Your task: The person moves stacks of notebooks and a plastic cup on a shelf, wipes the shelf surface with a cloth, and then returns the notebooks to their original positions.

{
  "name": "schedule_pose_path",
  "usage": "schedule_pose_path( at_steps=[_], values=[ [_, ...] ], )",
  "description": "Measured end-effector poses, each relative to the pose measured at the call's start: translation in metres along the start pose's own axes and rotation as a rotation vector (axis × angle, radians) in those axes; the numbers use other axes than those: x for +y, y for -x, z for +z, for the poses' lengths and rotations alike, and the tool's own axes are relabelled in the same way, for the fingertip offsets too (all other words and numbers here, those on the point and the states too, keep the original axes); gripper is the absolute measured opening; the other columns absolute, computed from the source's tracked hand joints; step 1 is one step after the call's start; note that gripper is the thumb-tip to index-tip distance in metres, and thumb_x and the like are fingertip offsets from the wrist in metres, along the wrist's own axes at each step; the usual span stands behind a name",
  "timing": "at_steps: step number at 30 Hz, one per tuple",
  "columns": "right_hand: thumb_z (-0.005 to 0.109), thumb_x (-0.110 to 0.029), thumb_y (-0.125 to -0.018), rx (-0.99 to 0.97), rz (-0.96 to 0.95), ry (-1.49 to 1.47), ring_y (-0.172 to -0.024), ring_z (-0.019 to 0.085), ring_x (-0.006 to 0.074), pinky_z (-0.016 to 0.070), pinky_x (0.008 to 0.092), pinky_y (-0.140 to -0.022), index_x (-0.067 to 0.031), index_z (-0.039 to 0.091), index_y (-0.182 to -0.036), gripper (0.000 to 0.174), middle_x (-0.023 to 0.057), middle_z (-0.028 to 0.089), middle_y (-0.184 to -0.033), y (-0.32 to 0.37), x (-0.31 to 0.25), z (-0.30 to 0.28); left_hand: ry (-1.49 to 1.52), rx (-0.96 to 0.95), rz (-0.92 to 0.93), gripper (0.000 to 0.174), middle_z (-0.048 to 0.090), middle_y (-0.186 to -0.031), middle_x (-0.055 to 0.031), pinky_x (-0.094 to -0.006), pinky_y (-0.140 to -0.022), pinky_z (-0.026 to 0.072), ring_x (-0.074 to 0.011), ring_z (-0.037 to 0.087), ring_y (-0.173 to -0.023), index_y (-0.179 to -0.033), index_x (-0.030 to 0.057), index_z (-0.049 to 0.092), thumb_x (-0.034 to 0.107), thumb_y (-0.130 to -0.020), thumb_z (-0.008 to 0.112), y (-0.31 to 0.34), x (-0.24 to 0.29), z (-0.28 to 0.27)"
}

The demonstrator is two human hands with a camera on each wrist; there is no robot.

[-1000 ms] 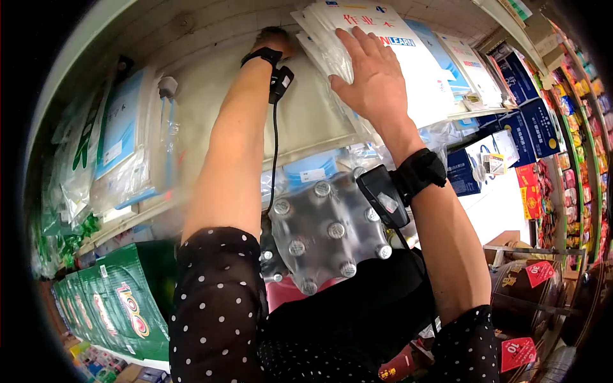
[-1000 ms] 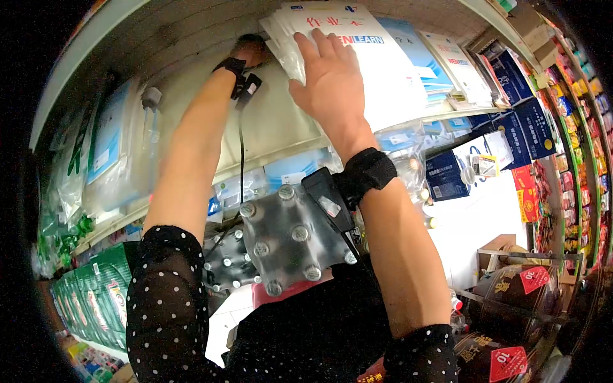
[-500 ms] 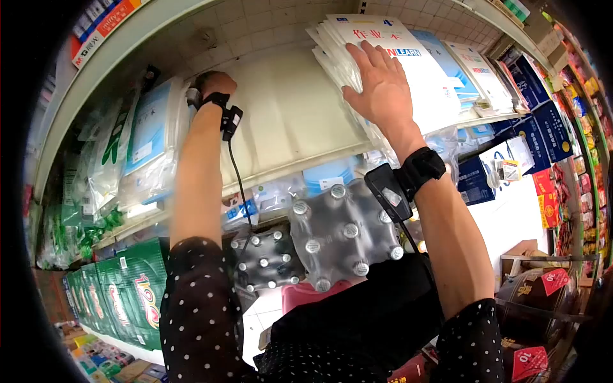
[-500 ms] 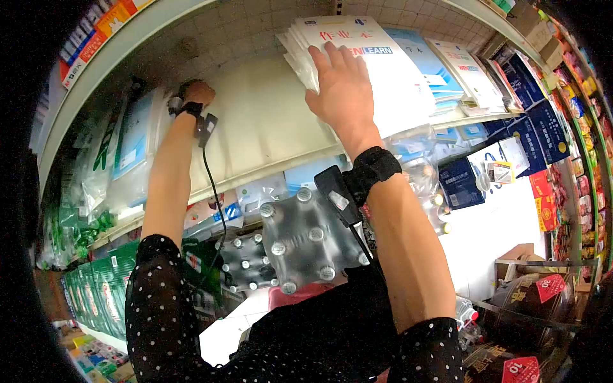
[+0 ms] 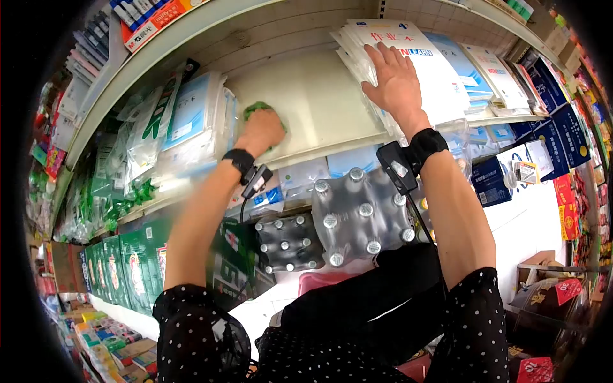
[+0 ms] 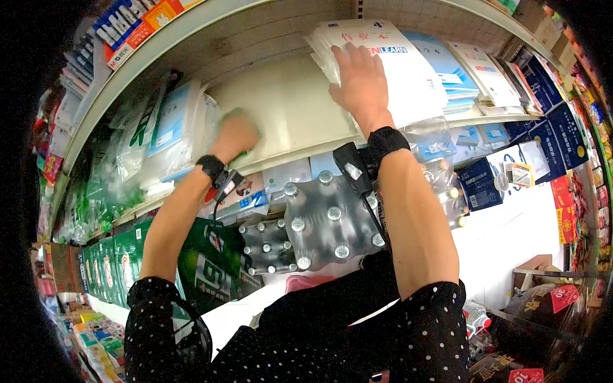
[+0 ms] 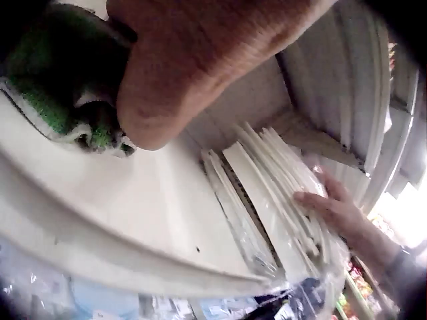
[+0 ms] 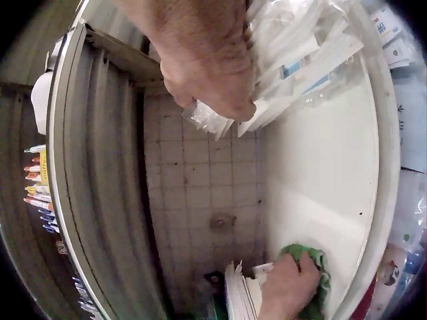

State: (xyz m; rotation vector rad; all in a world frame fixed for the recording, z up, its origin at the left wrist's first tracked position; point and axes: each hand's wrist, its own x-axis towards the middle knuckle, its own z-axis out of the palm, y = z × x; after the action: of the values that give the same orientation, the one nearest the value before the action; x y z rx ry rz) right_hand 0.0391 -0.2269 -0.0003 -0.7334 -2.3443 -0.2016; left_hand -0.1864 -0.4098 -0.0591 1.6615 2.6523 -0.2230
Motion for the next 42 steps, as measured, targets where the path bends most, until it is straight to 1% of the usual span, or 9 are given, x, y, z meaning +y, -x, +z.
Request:
schedule_pose_path(
  at_steps=[5, 9, 17, 21, 26, 30, 34, 37, 42],
  values=[
    [0.072, -0.022, -0.073, 0.008, 0.007, -0.010, -0.132, 0.041, 0.0284, 0.0314, 0.0430, -0.110, -0.0135, 0.049, -0.137, 0.068, 0.0101, 0.049, -0.139, -0.001, 0.003, 0.004, -0.057, -0.043, 0.002, 0.045, 0.059, -0.116, -0.0322, -0.0443, -0.086, 0.0526, -0.0409, 0.060, -0.108, -0.112, -0.0181, 0.056, 0.014, -0.082, 0.050, 0.004, -0.001, 0.030],
    [0.070, -0.029, -0.079, -0.139, 0.038, 0.008, -0.139, 0.036, 0.0332, 0.0280, 0.0458, -0.115, -0.0184, 0.040, -0.145, 0.073, 0.0129, 0.043, -0.147, -0.001, 0.001, -0.003, 0.053, 0.014, -0.048, 0.052, 0.055, -0.123, -0.0338, -0.0586, -0.086, 0.0488, -0.0470, 0.056, -0.110, -0.118, -0.0187, 0.053, 0.019, -0.083, 0.049, -0.025, -0.010, 0.028],
    [0.070, -0.026, -0.077, -0.078, 0.001, -0.020, -0.135, 0.039, 0.0327, 0.0289, 0.0455, -0.114, -0.0151, 0.045, -0.141, 0.070, 0.0125, 0.045, -0.144, -0.002, 0.003, 0.000, 0.286, -0.205, -0.287, 0.058, 0.034, -0.148, -0.0332, -0.0636, -0.098, 0.0400, -0.0526, 0.045, -0.127, -0.134, -0.0071, 0.050, 0.026, -0.087, 0.046, -0.134, -0.062, 0.040],
    [0.071, -0.024, -0.075, -0.059, -0.012, -0.034, -0.134, 0.041, 0.0337, 0.0277, 0.0459, -0.115, -0.0144, 0.046, -0.140, 0.070, 0.0124, 0.046, -0.143, -0.001, 0.004, 0.003, 0.105, -0.160, -0.230, 0.041, 0.055, -0.120, -0.0265, -0.0523, -0.082, 0.0477, -0.0388, 0.057, -0.105, -0.106, -0.0073, 0.060, 0.030, -0.092, 0.049, -0.169, -0.084, 0.051],
    [0.071, -0.028, -0.078, -0.103, -0.010, -0.007, -0.135, 0.040, 0.0346, 0.0285, 0.0449, -0.115, -0.0175, 0.043, -0.143, 0.072, 0.0137, 0.045, -0.146, -0.003, 0.005, 0.000, 0.347, -0.249, -0.443, 0.057, 0.040, -0.146, -0.0240, -0.0622, -0.105, 0.0356, -0.0457, 0.038, -0.135, -0.142, -0.0005, 0.042, 0.037, -0.100, 0.043, -0.172, -0.083, 0.019],
    [0.072, -0.030, -0.079, -0.094, -0.012, 0.015, -0.135, 0.041, 0.0348, 0.0303, 0.0445, -0.114, -0.0184, 0.042, -0.144, 0.073, 0.0154, 0.045, -0.145, -0.003, 0.002, 0.000, 0.322, -0.180, -0.353, 0.050, 0.053, -0.134, -0.0262, -0.0537, -0.098, 0.0444, -0.0412, 0.052, -0.124, -0.120, -0.0037, 0.062, 0.033, -0.090, 0.046, -0.248, -0.141, 0.084],
    [0.073, -0.029, -0.077, -0.105, -0.026, -0.022, -0.134, 0.041, 0.0358, 0.0311, 0.0445, -0.113, -0.0162, 0.044, -0.143, 0.073, 0.0167, 0.046, -0.144, -0.005, 0.007, 0.000, 0.642, -0.131, -0.613, 0.022, 0.052, -0.087, -0.0112, -0.0387, -0.065, 0.0366, -0.0215, 0.042, -0.068, -0.098, 0.0017, 0.056, 0.022, -0.093, 0.049, -0.171, -0.117, 0.007],
    [0.073, -0.029, -0.077, -0.094, -0.027, -0.014, -0.134, 0.040, 0.0366, 0.0310, 0.0446, -0.113, -0.0140, 0.043, -0.143, 0.073, 0.0164, 0.046, -0.144, -0.002, 0.003, -0.001, 0.475, -0.112, -0.448, 0.081, 0.042, -0.146, -0.0212, -0.0482, -0.105, 0.0387, -0.0344, 0.045, -0.129, -0.139, 0.0017, 0.049, 0.062, -0.087, 0.058, -0.244, -0.168, 0.073],
    [0.072, -0.028, -0.078, -0.126, 0.023, -0.002, -0.136, 0.038, 0.0357, 0.0293, 0.0457, -0.114, -0.0158, 0.041, -0.144, 0.074, 0.0146, 0.044, -0.146, -0.002, 0.000, -0.005, 0.313, 0.010, -0.390, 0.055, 0.048, -0.141, -0.0227, -0.0478, -0.100, 0.0448, -0.0373, 0.049, -0.127, -0.131, -0.0003, 0.055, 0.031, -0.087, 0.059, -0.258, -0.152, 0.101]
  ],
)
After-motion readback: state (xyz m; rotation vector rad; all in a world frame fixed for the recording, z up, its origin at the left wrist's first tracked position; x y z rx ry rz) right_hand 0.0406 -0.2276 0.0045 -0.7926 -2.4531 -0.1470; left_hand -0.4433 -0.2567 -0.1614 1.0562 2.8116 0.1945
